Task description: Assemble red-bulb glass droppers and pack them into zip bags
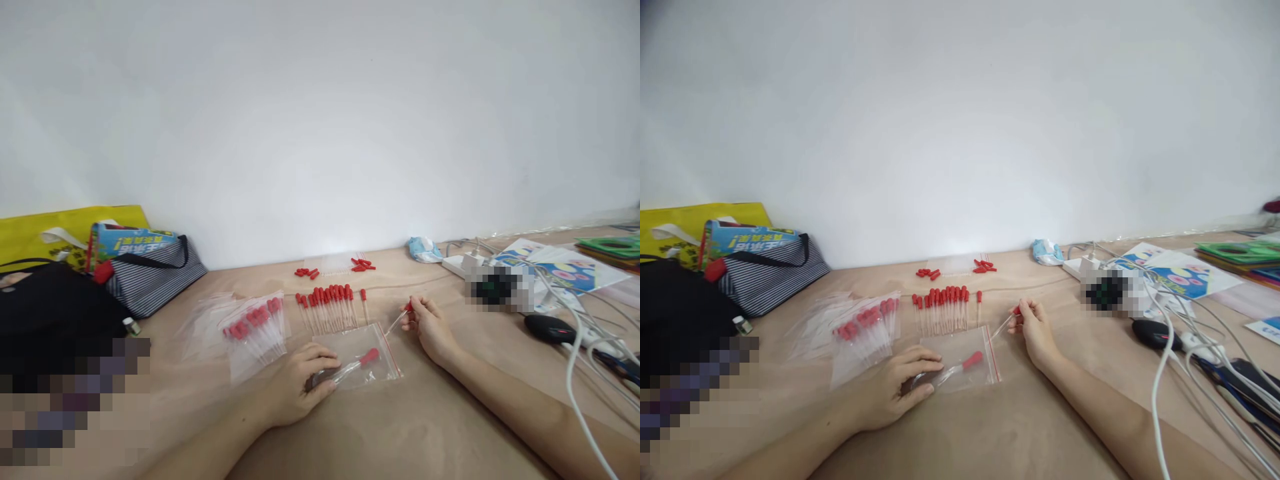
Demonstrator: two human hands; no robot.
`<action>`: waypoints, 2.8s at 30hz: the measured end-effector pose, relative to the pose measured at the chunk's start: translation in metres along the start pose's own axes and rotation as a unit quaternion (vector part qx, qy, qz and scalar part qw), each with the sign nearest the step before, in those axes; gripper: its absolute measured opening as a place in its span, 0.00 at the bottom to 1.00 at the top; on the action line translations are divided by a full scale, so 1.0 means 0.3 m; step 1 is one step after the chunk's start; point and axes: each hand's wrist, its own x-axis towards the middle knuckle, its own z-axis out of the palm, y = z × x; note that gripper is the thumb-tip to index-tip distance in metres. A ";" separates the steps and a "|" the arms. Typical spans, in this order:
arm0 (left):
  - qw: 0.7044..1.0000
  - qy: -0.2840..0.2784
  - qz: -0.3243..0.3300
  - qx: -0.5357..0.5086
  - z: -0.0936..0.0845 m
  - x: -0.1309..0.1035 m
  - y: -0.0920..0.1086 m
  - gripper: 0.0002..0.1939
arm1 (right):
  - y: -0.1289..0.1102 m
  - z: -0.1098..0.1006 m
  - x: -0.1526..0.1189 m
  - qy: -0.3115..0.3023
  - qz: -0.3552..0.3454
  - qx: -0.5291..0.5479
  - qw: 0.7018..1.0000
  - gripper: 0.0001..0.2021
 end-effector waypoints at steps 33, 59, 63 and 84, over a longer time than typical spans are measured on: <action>1.000 -0.008 -0.024 0.017 -0.011 0.006 0.015 0.15 | -0.036 0.054 -0.112 -0.410 0.074 -0.199 0.887 0.16; 0.992 -0.071 -0.028 0.097 -0.028 -0.001 0.027 0.21 | 0.080 0.176 0.218 0.009 -0.002 -0.377 0.926 0.05; 0.994 -0.089 -0.018 0.063 -0.027 -0.006 0.014 0.20 | 0.054 0.101 0.189 0.023 -0.002 -0.263 0.965 0.11; 0.993 -0.092 -0.041 0.063 -0.013 -0.021 -0.014 0.22 | -0.005 -0.007 -0.009 0.014 -0.026 -0.057 0.998 0.19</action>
